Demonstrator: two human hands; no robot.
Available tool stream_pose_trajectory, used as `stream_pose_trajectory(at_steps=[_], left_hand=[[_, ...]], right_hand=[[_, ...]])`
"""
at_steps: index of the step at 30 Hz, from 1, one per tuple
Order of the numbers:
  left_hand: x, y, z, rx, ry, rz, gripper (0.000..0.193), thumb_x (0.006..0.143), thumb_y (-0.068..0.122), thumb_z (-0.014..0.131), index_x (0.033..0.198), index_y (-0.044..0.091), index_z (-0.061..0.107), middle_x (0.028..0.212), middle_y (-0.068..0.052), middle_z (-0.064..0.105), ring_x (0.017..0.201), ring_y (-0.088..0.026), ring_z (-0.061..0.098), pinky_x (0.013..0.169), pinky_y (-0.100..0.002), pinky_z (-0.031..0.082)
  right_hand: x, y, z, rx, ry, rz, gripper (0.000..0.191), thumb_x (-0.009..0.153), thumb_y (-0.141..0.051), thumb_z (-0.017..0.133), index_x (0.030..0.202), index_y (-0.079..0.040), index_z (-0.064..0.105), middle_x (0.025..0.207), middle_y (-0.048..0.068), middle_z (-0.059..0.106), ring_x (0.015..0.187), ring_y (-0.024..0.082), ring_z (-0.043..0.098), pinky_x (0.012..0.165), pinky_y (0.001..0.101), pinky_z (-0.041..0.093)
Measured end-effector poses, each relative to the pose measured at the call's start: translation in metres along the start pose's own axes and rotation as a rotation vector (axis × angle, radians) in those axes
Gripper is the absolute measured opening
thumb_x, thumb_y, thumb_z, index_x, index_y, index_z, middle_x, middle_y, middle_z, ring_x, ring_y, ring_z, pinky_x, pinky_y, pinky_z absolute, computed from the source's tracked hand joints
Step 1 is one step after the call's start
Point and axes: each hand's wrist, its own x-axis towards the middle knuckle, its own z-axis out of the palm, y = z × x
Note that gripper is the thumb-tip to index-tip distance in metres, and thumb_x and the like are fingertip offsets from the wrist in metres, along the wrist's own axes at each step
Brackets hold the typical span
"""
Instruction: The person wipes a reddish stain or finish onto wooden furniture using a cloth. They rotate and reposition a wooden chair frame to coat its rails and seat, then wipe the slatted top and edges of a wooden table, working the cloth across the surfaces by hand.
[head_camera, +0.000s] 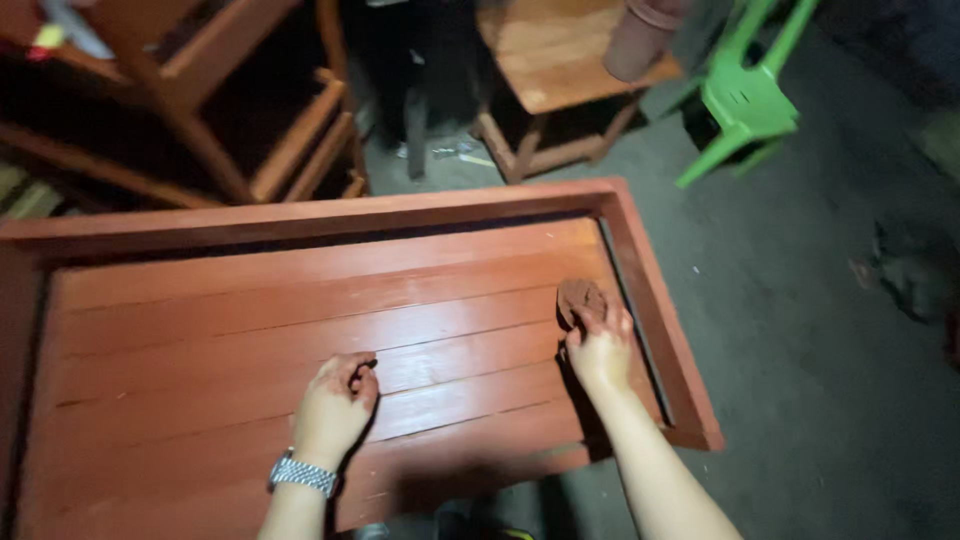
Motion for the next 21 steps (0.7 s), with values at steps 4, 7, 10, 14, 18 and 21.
stream_pose_trajectory(at_steps=[4,7,10,14,18,21], left_hand=[[-0.003,-0.006,-0.008,-0.062,0.097,-0.095,0.024,0.088,0.017,0.064,0.108,0.009,0.075,0.099,-0.014,0.072,0.081,-0.026,0.075,0.073,-0.037,0.06],[-0.005,-0.019,-0.036,0.061,0.2,-0.106,0.024,0.087,0.018,0.066,0.106,0.008,0.075,0.103,-0.016,0.072,0.09,-0.032,0.073,0.078,-0.041,0.058],[0.006,-0.034,-0.065,0.16,0.251,-0.187,0.026,0.085,0.019,0.066,0.107,0.008,0.076,0.106,-0.017,0.071,0.096,-0.037,0.07,0.084,-0.045,0.055],[0.014,-0.067,-0.104,0.284,0.289,-0.145,0.03,0.084,0.024,0.069,0.108,0.005,0.074,0.112,-0.019,0.068,0.104,-0.04,0.065,0.089,-0.048,0.053],[0.018,-0.098,-0.121,0.207,0.323,-0.09,0.04,0.085,0.023,0.068,0.117,0.0,0.068,0.116,-0.023,0.065,0.106,-0.04,0.063,0.092,-0.047,0.052],[0.017,-0.115,-0.122,0.187,0.343,-0.126,0.04,0.087,0.019,0.066,0.122,0.0,0.067,0.115,-0.024,0.064,0.105,-0.041,0.063,0.091,-0.048,0.052]], right_hand=[[0.012,-0.048,0.005,0.457,-0.001,-0.005,0.034,0.085,-0.013,0.073,0.119,-0.009,0.075,0.132,0.02,0.062,0.125,0.037,0.057,0.104,0.0466,0.048],[0.017,-0.109,0.02,1.084,-0.326,0.283,0.032,0.092,-0.013,0.069,0.123,-0.006,0.071,0.116,0.016,0.069,0.104,0.026,0.065,0.088,0.0368,0.053],[0.017,-0.184,0.04,1.405,-0.575,0.451,0.031,0.095,-0.01,0.064,0.126,-0.005,0.067,0.107,0.009,0.071,0.089,0.015,0.068,0.076,0.0282,0.057],[0.012,-0.282,0.069,1.493,-0.677,0.423,0.03,0.095,-0.013,0.064,0.124,-0.007,0.07,0.106,0.012,0.071,0.089,0.018,0.066,0.076,0.0297,0.055],[0.005,-0.369,0.111,1.399,-0.493,0.136,0.026,0.096,-0.017,0.07,0.12,-0.007,0.071,0.117,0.008,0.072,0.108,0.017,0.065,0.095,0.0298,0.051],[0.009,-0.421,0.146,1.154,-0.212,-0.23,0.025,0.093,-0.02,0.072,0.115,-0.008,0.074,0.12,0.014,0.074,0.12,0.029,0.064,0.109,0.0405,0.047]])
